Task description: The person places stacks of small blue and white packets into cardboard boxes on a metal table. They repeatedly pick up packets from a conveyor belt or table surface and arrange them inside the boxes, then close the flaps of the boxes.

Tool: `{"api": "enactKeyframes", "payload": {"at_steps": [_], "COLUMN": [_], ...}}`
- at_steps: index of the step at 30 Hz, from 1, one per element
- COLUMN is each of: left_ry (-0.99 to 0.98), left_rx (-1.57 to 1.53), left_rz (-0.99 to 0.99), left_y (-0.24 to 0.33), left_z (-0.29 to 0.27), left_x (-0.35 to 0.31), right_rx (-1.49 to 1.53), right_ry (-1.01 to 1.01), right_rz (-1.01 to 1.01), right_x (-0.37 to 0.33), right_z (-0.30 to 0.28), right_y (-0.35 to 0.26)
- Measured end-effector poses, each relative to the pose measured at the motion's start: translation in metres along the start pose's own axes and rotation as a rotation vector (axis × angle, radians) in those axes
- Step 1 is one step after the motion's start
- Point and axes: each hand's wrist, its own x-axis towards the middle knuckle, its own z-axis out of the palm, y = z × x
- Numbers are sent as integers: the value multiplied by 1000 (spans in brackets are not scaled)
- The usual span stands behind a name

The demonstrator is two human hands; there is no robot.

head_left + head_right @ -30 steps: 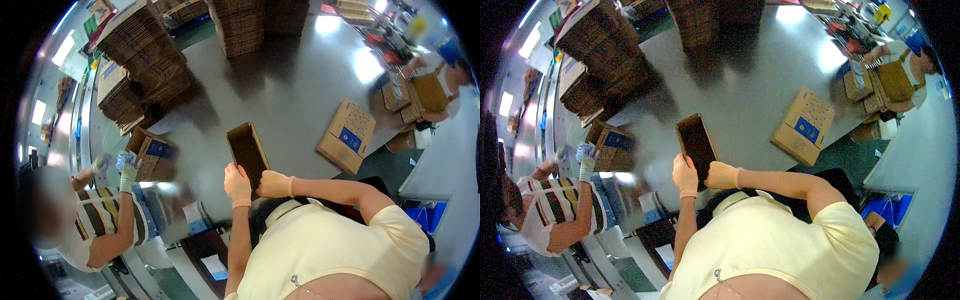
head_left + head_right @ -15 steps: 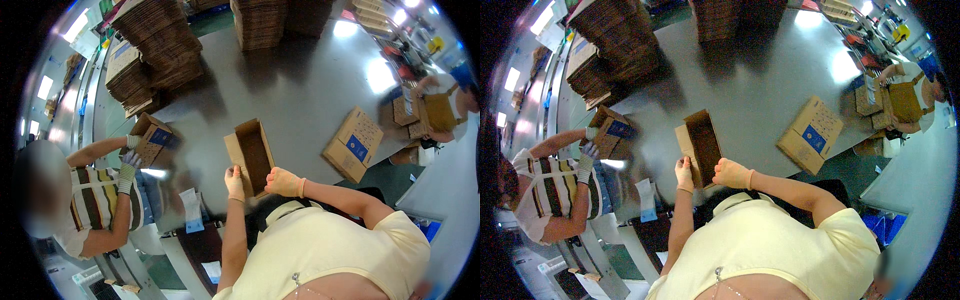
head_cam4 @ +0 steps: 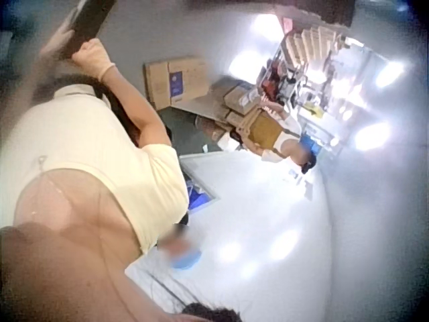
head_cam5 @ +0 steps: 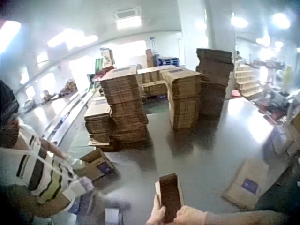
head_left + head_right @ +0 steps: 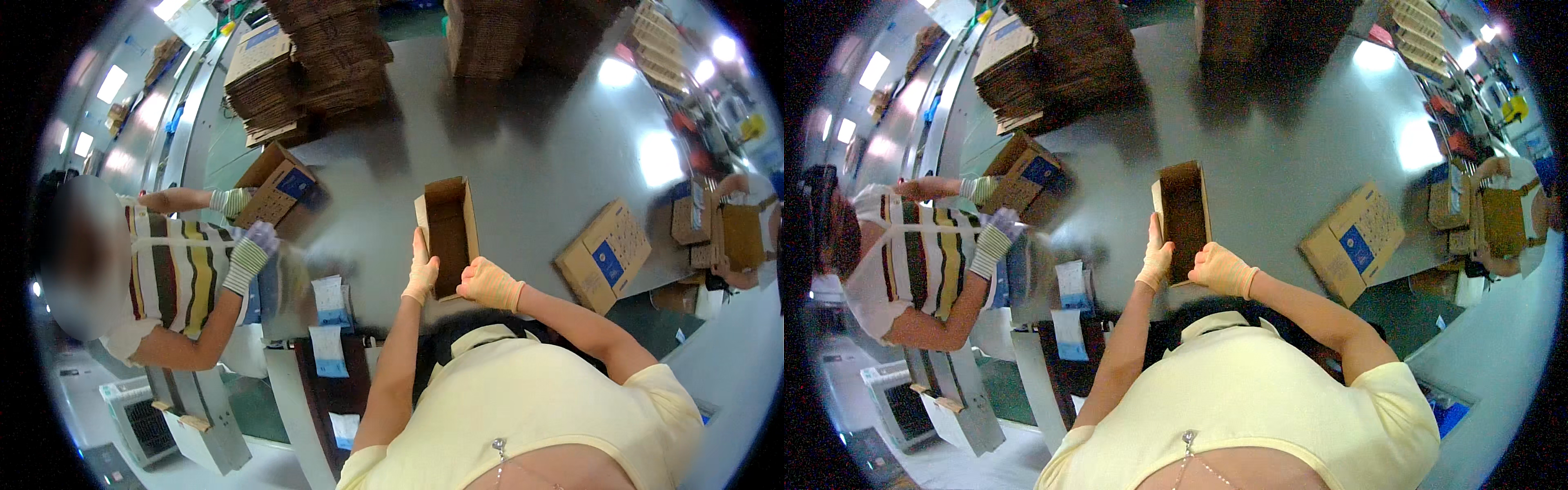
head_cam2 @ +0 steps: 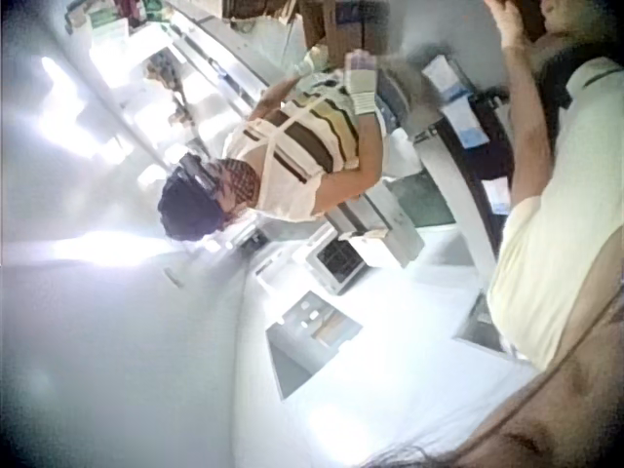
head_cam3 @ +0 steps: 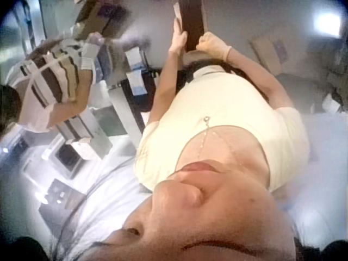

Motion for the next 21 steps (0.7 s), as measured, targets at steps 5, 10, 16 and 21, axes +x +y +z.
{"api": "enactKeyframes", "payload": {"at_steps": [5,10,16,21], "left_ry": [145,116,4,54], "left_rx": [219,307,868,1151], "left_rz": [139,154,238,354], "left_y": [16,22,-70,-79], "left_z": [-3,-17,-55,-51], "left_x": [-15,-72,-140,-148], "right_rx": [-57,-110,-31,-130], "right_ry": [-63,-141,-155,-225], "right_rz": [38,95,123,86], "right_x": [4,6,1,6], "right_z": [-2,-10,-18,-16], "right_y": [-8,-26,-24,-24]}}
